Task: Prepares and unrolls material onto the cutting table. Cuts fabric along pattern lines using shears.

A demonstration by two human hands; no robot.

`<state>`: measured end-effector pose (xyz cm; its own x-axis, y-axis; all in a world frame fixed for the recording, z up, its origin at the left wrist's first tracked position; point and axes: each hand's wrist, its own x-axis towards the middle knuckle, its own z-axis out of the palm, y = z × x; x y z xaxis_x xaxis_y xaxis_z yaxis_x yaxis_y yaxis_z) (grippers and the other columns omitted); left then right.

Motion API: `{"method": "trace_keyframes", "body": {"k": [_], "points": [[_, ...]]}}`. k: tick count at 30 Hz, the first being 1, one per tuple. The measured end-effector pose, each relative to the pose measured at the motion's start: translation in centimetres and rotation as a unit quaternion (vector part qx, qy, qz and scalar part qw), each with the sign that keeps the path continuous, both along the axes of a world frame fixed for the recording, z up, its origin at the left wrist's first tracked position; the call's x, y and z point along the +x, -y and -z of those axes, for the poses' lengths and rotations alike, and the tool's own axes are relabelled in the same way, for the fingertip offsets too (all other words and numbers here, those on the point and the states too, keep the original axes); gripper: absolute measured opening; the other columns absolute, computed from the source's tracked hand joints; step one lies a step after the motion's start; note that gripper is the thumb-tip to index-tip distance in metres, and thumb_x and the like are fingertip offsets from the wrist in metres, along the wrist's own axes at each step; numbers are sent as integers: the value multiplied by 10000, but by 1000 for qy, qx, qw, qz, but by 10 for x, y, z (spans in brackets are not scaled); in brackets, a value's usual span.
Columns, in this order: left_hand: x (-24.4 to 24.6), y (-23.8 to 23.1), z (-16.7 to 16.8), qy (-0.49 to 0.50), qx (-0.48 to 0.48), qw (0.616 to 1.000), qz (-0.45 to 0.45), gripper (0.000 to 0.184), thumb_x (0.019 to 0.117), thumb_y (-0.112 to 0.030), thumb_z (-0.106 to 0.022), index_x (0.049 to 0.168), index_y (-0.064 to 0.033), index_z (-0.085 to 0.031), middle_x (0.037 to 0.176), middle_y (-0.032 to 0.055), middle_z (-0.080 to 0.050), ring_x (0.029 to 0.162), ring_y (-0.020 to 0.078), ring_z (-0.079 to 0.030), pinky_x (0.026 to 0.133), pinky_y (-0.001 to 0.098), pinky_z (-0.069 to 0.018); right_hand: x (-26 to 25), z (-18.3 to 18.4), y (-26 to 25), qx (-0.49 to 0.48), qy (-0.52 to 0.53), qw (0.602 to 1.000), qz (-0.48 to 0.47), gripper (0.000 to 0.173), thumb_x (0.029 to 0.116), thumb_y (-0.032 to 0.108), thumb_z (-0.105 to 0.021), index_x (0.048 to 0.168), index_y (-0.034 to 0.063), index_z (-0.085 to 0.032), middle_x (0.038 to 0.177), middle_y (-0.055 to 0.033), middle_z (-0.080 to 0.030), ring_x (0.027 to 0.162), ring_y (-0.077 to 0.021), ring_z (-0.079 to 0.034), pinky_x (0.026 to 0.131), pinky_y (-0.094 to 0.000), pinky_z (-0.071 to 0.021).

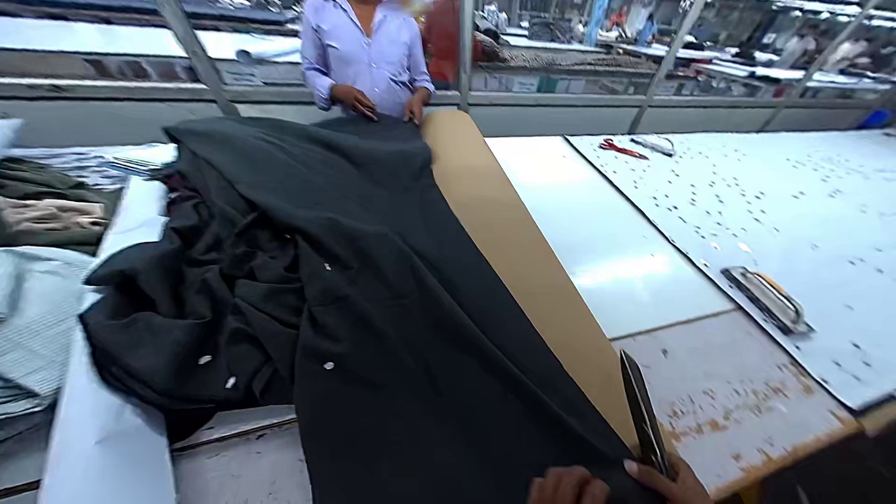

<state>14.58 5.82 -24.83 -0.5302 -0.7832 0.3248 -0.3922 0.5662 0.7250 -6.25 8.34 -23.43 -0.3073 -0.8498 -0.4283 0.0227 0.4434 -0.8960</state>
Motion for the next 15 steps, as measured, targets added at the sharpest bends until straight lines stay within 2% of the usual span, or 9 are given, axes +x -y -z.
{"method": "trace_keyframes", "body": {"k": [2, 4, 8, 11, 15], "points": [[7, 0, 2, 11, 9, 1000, -22, 503, 790, -375, -855, 1147, -40, -744, 1136, 180, -716, 1067, 373, -681, 839, 528, -561, 3, -8, 2, -11, 36, 999, 23, 42, 896, 85, -614, 924, 115, -614, 589, 61, -633, 399, -38, -547, 371, -207, -475], [7, -1, 6, 8, -11, 999, -43, 467, 787, -367, -850, 1116, -49, -759, 1096, 163, -722, 1039, 357, -686, 814, 499, -566, 5, -13, 6, -29, 82, 996, 30, 22, 885, 103, -625, 891, 123, -630, 537, 47, -609, 354, -43, -518, 337, -202, -448], [6, -1, 14, -15, -55, 996, -67, 330, 747, -145, -794, 1067, -64, -781, 1041, 130, -734, 987, 328, -690, 793, 439, -564, 6, -11, 7, -41, 118, 992, 24, 28, 885, 131, -640, 904, 117, -654, 520, 34, -594, 345, -58, -516, 328, -217, -446], [7, 0, 15, -27, -78, 994, -73, 274, 789, -109, -722, 1054, -80, -784, 1021, 95, -746, 978, 281, -691, 809, 393, -553, 7, -10, 6, -53, 134, 989, 29, 68, 879, 125, -645, 942, 120, -671, 490, 59, -558, 337, -45, -499, 329, -210, -445], [6, 1, 19, -39, -93, 992, -77, 172, 909, -212, -673, 1005, -134, -793, 985, 34, -755, 967, 215, -679, 811, 338, -521, 4, -6, 3, -68, 170, 983, 30, 110, 875, 148, -693, 981, 119, -690, 460, 57, -527, 328, -54, -500, 337, -222, -464]]}}
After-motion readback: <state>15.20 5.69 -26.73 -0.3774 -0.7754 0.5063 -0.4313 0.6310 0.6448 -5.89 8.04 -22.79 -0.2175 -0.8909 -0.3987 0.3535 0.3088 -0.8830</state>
